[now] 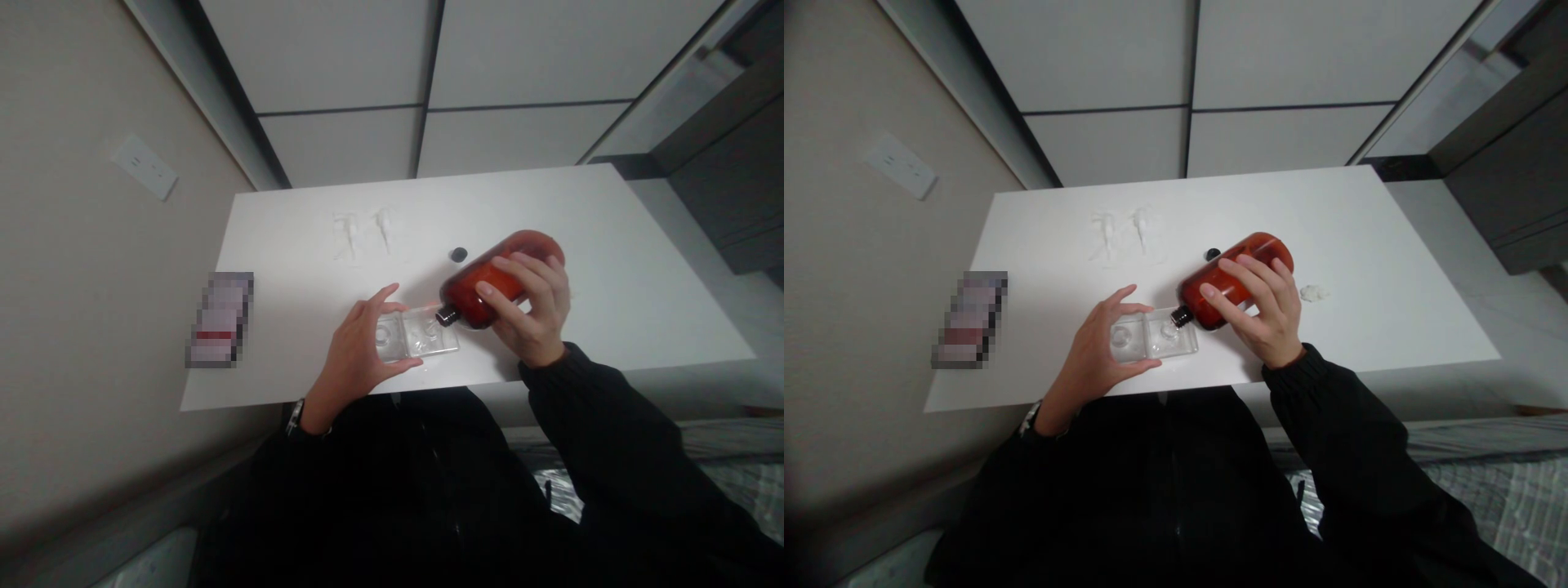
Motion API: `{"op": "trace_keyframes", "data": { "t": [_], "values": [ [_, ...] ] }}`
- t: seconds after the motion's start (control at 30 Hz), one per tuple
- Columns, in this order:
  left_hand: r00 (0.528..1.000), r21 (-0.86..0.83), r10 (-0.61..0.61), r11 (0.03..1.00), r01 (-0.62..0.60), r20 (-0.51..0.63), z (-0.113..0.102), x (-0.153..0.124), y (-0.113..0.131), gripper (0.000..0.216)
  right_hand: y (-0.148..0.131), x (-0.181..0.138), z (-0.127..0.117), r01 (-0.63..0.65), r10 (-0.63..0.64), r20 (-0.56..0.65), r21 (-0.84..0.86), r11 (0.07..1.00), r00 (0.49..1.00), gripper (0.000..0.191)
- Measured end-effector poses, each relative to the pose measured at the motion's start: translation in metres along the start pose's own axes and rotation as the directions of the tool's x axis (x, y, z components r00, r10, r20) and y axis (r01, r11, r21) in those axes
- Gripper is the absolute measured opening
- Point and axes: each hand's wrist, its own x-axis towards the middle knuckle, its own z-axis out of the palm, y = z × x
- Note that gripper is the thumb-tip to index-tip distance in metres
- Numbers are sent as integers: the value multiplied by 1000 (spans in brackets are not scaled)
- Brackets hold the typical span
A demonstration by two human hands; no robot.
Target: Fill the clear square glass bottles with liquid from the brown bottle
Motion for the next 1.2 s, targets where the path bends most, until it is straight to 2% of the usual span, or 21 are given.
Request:
{"op": "trace_keyframes", "data": {
  "t": [0.23, 0.37, 0.53, 0.7, 0.77, 0.9, 0.97, 1.07, 1.2],
  "values": [
    [1000, 3, 1, 1000, -1, -2, 0, 0, 0, 101, 2, 0, 1, -14, 14, 26, 16, 1000, 1000, 70],
    [1000, 5, 6, 1000, -6, -2, 1, 0, 0, 101, 2, 2, 1, 19, -7, -81, 146, 989, 997, 67],
    [1000, 6, 18, 1000, -18, -1, 1, 1, -1, 105, 3, 1, 2, 0, 0, -4, -10, 1000, 1000, 62],
    [999, 8, 38, 999, -38, 0, 1, 0, -2, 104, 4, 2, 1, 42, -40, -69, 37, 998, 997, 75],
    [1000, 9, 29, 1000, -29, 0, 1, 0, -2, 103, 4, 1, 1, 32, -29, -54, 52, 998, 998, 81],
    [1000, 2, 20, 1000, -20, -2, 0, 0, -2, 101, 6, -2, 2, -7, 8, -10, 107, 994, 1000, 79],
    [1000, 1, 26, 1000, -26, 0, 0, 0, -2, 100, 6, -3, 2, -12, 12, 6, 80, 997, 1000, 74],
    [999, 0, 35, 999, -35, 2, 1, 0, -2, 101, 6, -1, 2, 21, -19, -32, 45, 999, 999, 74],
    [1000, 2, 22, 1000, -22, -2, 1, 1, -1, 103, 5, 4, 1, 42, -33, -80, 113, 993, 996, 82]
  ]
}}
